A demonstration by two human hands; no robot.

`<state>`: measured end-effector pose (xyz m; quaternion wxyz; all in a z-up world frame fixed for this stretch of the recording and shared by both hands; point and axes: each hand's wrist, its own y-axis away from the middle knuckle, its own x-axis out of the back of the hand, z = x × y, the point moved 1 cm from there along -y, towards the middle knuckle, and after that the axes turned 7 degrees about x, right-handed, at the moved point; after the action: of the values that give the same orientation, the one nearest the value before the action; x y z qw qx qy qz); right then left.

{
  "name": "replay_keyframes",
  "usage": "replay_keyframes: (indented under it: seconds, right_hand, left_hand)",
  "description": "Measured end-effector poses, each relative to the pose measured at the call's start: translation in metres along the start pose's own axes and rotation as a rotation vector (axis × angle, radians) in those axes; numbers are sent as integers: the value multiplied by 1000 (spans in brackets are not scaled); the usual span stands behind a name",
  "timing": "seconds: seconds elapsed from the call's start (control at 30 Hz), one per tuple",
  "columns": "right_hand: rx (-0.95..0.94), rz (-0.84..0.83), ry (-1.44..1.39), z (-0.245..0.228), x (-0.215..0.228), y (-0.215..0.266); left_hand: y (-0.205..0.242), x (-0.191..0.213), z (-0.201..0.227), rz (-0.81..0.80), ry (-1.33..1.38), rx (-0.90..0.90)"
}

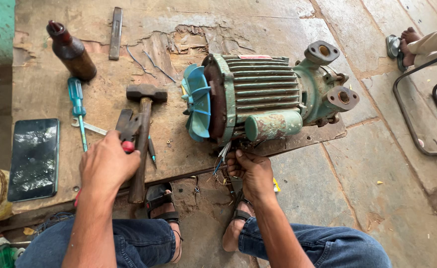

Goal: The person is repairing an electric motor by stripping wires and connecting them using pliers and a screwdriver. They are seated on the floor with various tools laid out on a wooden board.

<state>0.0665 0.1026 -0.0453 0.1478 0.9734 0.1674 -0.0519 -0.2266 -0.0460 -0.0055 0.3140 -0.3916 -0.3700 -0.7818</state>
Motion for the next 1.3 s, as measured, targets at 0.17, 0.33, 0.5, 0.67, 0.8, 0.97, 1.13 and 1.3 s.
replay_keyframes:
  seconds: [0.17, 0.33, 0.5, 0.67, 0.8, 0.97, 1.13, 1.3]
  right_hand:
    - [56, 46, 73, -9, -16, 6]
    - [19, -26, 441, -30, -15, 21]
    - [-63, -379, 512, -24, 18, 75]
    - [-297, -670, -226, 15, 56, 113]
    - [-479, -717, -556, 26, 66, 125]
    - [-557, -580, -770, 3, 53, 133]
    - [-614, -522, -783, -14, 53, 117]
    - [-604, -529, -767, -6, 61, 108]
  left_hand:
    - [1, -4, 2, -13, 60, -21]
    - [21, -30, 15, -374, 369, -90]
    - [86, -91, 46, -863, 1139, -188]
    - [132, -128, 82, -1183, 1381, -40]
    - [136, -114, 100, -1404, 1455, -28]
    - [134, -108, 115, -1462, 1406, 24]
    - [128, -121, 121, -1438, 1382, 84]
    - [123, -128, 125, -1402, 1417, 98]
